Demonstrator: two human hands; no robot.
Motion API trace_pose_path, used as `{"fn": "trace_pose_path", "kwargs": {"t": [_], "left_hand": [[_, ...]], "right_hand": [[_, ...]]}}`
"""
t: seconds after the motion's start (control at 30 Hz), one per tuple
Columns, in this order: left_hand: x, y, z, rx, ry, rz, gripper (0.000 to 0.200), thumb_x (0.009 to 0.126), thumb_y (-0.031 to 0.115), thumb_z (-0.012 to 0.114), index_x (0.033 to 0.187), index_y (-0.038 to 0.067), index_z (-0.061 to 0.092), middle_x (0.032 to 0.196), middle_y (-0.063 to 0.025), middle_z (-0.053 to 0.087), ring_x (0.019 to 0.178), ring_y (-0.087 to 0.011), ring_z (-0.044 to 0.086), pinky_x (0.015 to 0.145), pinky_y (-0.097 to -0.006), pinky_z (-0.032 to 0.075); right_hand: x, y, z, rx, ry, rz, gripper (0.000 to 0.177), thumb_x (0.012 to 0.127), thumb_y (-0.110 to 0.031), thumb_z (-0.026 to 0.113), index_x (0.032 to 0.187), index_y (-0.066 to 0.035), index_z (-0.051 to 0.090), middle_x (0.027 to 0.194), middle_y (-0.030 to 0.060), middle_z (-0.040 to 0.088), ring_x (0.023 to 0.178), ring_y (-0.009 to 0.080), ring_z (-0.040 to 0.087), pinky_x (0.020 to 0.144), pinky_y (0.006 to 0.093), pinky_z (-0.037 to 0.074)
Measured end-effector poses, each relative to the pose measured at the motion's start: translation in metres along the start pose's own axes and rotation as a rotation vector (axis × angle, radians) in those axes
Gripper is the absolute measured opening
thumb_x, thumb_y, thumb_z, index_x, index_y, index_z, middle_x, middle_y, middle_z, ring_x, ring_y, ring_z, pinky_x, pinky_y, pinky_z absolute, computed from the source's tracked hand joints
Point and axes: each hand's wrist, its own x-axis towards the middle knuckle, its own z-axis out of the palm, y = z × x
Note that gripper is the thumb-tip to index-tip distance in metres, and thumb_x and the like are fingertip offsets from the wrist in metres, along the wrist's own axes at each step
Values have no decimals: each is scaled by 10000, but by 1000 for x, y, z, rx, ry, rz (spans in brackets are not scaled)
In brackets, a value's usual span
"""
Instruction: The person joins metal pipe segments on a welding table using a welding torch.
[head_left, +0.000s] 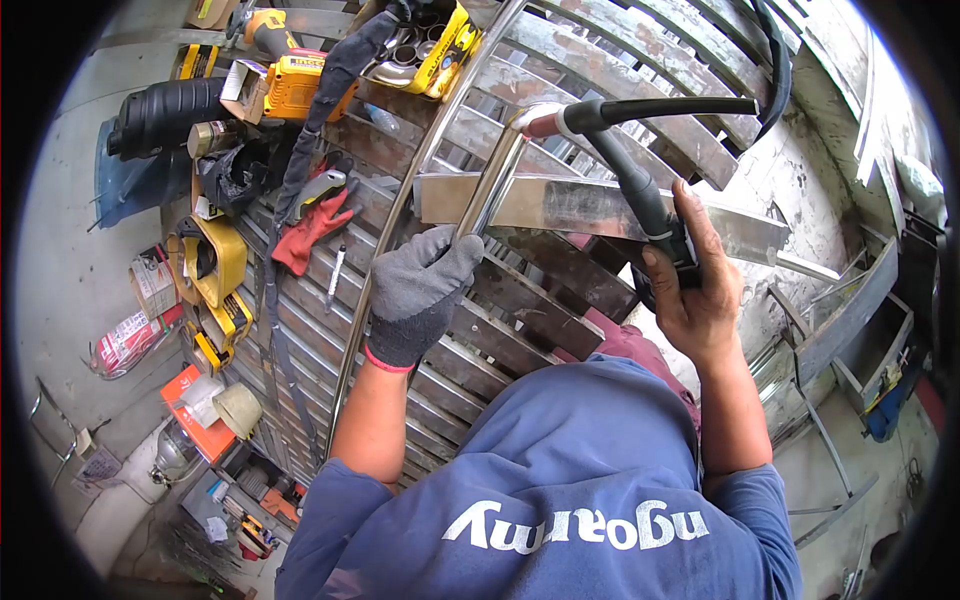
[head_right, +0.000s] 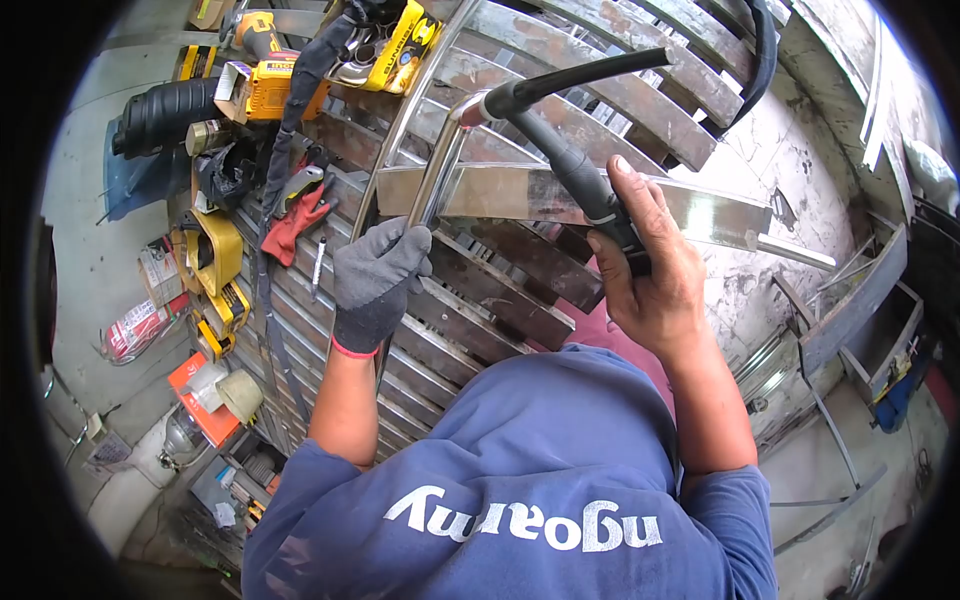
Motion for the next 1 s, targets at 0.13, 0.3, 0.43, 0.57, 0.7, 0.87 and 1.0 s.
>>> {"fn": "trace_pose_path", "kwargs": {"t": [0.13, 0.3, 0.43, 0.57, 0.7, 0.87, 1.0], "left_hand": [[1, -6, -2, 113, -11, 79, 327, 1009, 306, 813, 1131, 4, 783, 755, -2, 702, 626, -52, 611, 559, -219, 479], [0, -9, -3, 90, -31, 99, 321, 1019, 311, 801, 1125, 9, 782, 765, 0, 701, 647, -50, 614, 571, -217, 480], [-3, 15, 1, -42, -9, -115, 328, 1027, 317, 790, 1125, 4, 772, 773, -1, 705, 661, -48, 616, 582, -215, 484], [-3, 18, 1, -126, -35, -179, 346, 1041, 328, 768, 1120, -8, 759, 761, -16, 706, 634, -61, 618, 578, -216, 488], [1, 11, -3, -123, -47, -226, 387, 1066, 358, 720, 1118, -25, 743, 739, -52, 704, 594, -102, 630, 547, -228, 492], [5, 9, -11, -146, -149, -182, 467, 1077, 439, 674, 1129, -24, 717, 734, -83, 698, 577, -127, 636, 512, -242, 491], [6, 3, -14, -227, -202, -170, 497, 1075, 477, 659, 1129, -15, 705, 748, -91, 698, 571, -125, 626, 513, -244, 489]], "right_hand": [[4, 1, -1, -63, -16, -84, 588, 968, -14, 754, 1520, 17, 555, 1450, 231, 671, 1292, 426, 682, 1061, 448, 556], [1, 2, -1, -92, 11, -48, 699, 954, -1, 767, 1590, -7, 480, 1494, 222, 641, 1256, 388, 701, 1031, 423, 568], [-4, 3, 5, 92, 108, 70, 841, 938, 36, 761, 1666, 2, 343, 1571, 231, 574, 1200, 307, 719, 985, 391, 586], [-3, 2, 4, 101, 125, 47, 817, 929, 54, 757, 1644, 16, 365, 1593, 262, 542, 1262, 334, 700, 1036, 406, 576], [-2, 8, 5, 140, 134, 27, 777, 925, 50, 759, 1616, 14, 405, 1613, 248, 523, 1438, 395, 583, 1152, 436, 510], [-3, 5, 3, 112, 95, 61, 770, 927, 37, 767, 1611, 8, 416, 1616, 238, 524, 1448, 408, 568, 1162, 432, 503], [1, 6, 0, 70, 91, -18, 758, 928, 36, 768, 1606, 6, 429, 1599, 235, 544, 1437, 407, 580, 1152, 434, 514]]}}
